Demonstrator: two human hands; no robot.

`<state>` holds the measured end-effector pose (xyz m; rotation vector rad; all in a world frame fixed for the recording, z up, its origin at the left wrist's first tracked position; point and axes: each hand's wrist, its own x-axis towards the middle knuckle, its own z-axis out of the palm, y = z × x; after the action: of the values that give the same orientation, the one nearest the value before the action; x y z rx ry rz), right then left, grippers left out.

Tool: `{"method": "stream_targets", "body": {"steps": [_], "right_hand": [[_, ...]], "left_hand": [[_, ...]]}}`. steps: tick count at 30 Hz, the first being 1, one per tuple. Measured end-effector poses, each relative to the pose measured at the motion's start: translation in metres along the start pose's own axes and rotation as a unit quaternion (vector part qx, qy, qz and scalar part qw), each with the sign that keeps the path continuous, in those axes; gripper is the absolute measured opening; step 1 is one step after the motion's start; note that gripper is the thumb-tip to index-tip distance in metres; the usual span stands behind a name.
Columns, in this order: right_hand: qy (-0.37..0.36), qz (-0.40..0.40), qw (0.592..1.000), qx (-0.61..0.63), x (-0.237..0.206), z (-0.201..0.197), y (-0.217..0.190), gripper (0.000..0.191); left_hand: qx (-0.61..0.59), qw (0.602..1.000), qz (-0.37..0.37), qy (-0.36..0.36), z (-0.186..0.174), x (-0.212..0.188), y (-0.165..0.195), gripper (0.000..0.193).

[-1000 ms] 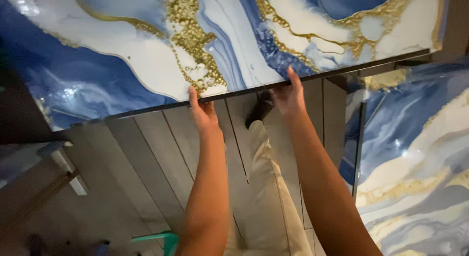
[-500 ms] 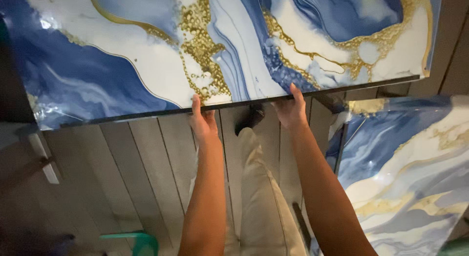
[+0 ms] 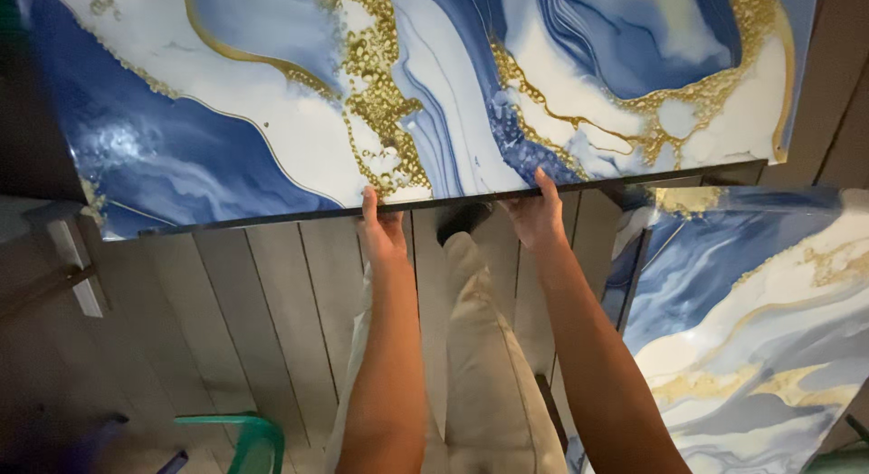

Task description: The person lifts and repositions several large square panels with blue, white, and gold abstract patterns on a wooden floor. They move green plastic chairs to clear space, then place the panels on the floor and on a white metal stand, adjusting their positions repeatedly.

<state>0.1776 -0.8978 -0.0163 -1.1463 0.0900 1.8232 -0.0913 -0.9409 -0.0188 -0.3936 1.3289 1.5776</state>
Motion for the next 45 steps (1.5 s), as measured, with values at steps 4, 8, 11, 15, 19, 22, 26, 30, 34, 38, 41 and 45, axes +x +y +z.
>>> {"method": "stream_targets", "body": {"steps": [4, 8, 11, 15, 19, 22, 26, 30, 34, 38, 41, 45], "right_hand": [[0.046, -0.004, 0.999, -0.027, -0.007, 0.004, 0.014, 0.050], [0.047, -0.005, 0.999, 0.017, -0.015, 0.020, 0.031, 0.050], [0.034, 0.010, 0.998, 0.060, -0.019, 0.038, 0.046, 0.056], [0.021, -0.023, 0.998, 0.048, -0.018, 0.068, 0.074, 0.061], [0.015, -0.034, 0.998, 0.041, -0.021, 0.089, 0.097, 0.062], [0.022, -0.043, 0.998, 0.039, -0.023, 0.095, 0.112, 0.062], [0.030, -0.055, 0.997, 0.045, -0.019, 0.092, 0.136, 0.064], [0.069, -0.050, 0.995, 0.052, -0.018, 0.077, 0.159, 0.062], [0.105, -0.012, 0.994, 0.017, -0.025, 0.059, 0.171, 0.064], [0.087, -0.026, 0.996, 0.003, -0.032, 0.051, 0.175, 0.069], [0.110, -0.010, 0.994, -0.029, -0.033, 0.051, 0.177, 0.074], [0.074, 0.022, 0.997, -0.006, -0.029, 0.050, 0.167, 0.079]], "left_hand": [[0.023, 0.998, -0.016, 0.051, -0.011, 0.002, 0.010, 0.051], [0.000, 1.000, 0.013, 0.007, -0.018, 0.008, 0.034, 0.051], [-0.003, 1.000, -0.002, -0.006, -0.021, 0.014, 0.057, 0.055], [0.025, 0.997, 0.006, 0.067, -0.030, 0.022, 0.088, 0.055], [0.025, 0.999, 0.011, 0.023, -0.041, 0.038, 0.114, 0.054], [0.051, 0.998, 0.025, 0.013, -0.054, 0.041, 0.126, 0.050], [0.060, 0.998, 0.029, -0.012, -0.068, 0.047, 0.136, 0.050], [0.056, 0.998, 0.019, -0.024, -0.083, 0.055, 0.137, 0.052], [0.073, 0.997, -0.006, 0.027, -0.106, 0.056, 0.128, 0.059], [0.033, 0.999, -0.035, 0.016, -0.120, 0.058, 0.119, 0.065], [0.066, 0.997, 0.007, 0.030, -0.120, 0.056, 0.115, 0.069], [0.050, 0.995, 0.019, 0.086, -0.109, 0.057, 0.114, 0.068]]}}
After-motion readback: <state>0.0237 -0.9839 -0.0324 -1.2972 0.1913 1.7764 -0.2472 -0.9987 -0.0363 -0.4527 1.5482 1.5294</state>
